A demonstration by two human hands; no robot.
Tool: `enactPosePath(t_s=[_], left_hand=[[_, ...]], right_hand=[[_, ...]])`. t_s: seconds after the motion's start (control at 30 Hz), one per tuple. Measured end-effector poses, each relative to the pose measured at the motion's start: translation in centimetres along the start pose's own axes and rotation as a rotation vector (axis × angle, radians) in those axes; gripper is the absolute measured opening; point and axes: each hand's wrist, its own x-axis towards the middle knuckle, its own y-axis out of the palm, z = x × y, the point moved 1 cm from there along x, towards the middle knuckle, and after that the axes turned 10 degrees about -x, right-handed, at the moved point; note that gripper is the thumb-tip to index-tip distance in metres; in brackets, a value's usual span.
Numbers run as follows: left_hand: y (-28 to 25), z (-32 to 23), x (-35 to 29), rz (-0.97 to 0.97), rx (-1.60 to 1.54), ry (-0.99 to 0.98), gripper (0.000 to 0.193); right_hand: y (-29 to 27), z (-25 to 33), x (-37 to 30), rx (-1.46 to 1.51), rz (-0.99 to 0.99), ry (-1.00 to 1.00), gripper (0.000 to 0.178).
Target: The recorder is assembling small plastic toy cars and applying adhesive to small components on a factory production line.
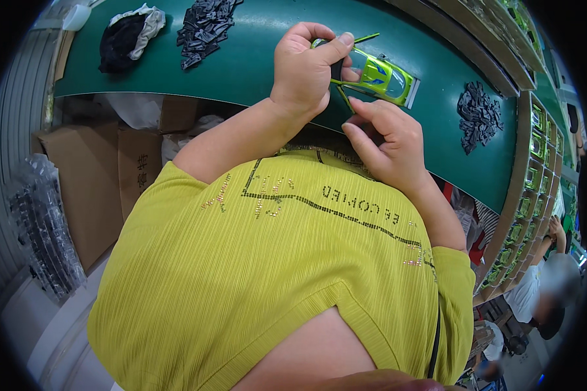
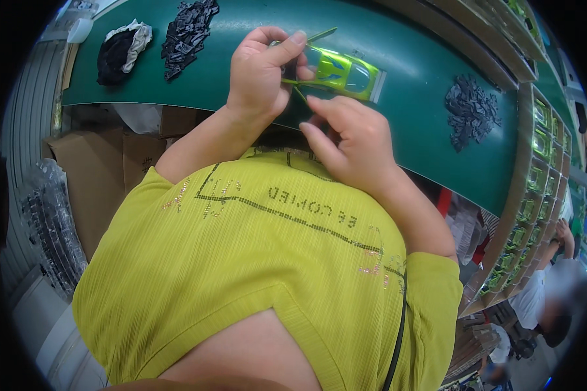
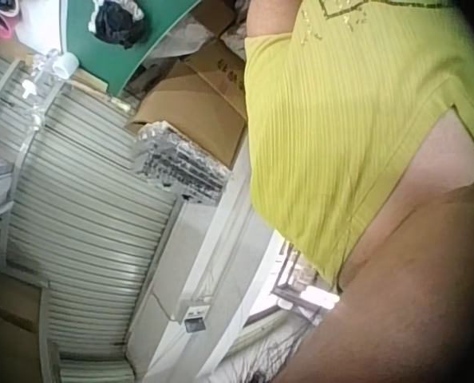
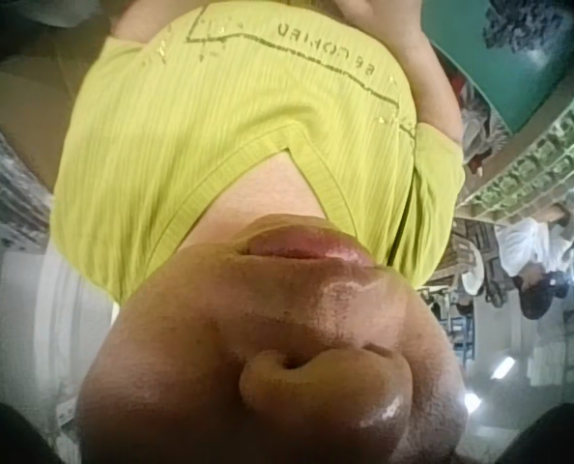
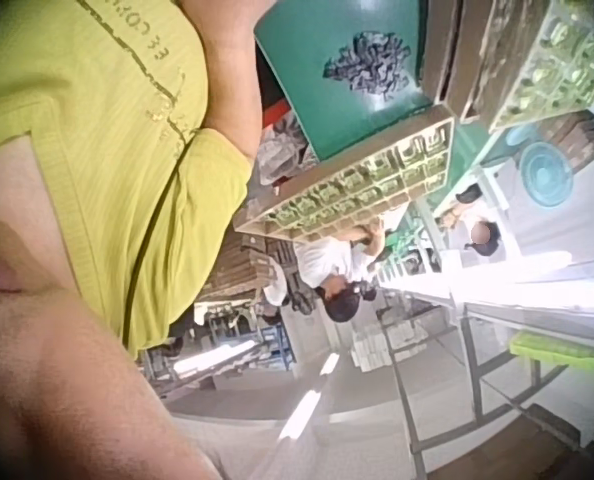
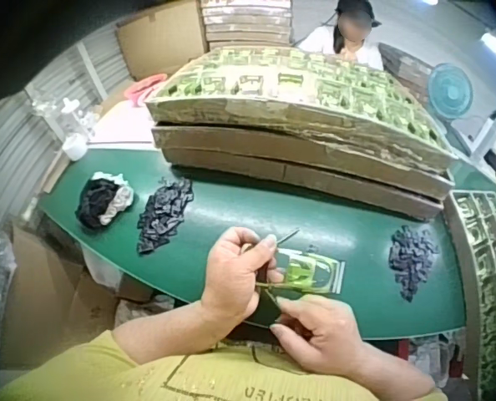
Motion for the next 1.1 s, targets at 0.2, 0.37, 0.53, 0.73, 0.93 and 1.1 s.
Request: enactPosePath(t_s=[0.2,0.37,0.53,0.73,0.93,1.1], left_hand=[[0.5,-0.2,-0.3,0.013,-0.184,-0.058,0.017],[0.6,0.6,-1.1,0.185,-0.206,-0.139,0.018],[0.5,0.9,-1.4,0.256,-0.207,-0.083,0.022],[-0.2,0.3,-0.7,0.306,0.037,-0.083,0.017],[0.0,0.6,-0.9,0.192,0.005,-0.03,0.031],[0.4,0.4,-1.1,0.227,0.153,0.114,0.033]], right_hand=[[0.5,-2.0,-0.1,0.984,0.064,0.749,0.025],[1.4,-1.2,0.8,1.519,0.158,0.948,0.027],[1.4,-1.7,0.9,1.644,0.187,0.84,0.023],[0.9,-3.0,0.7,1.643,0.275,0.769,0.024],[1.6,-2.6,0.6,1.799,0.434,0.803,0.027],[2.0,-2.7,0.1,1.818,0.37,0.73,0.026]])
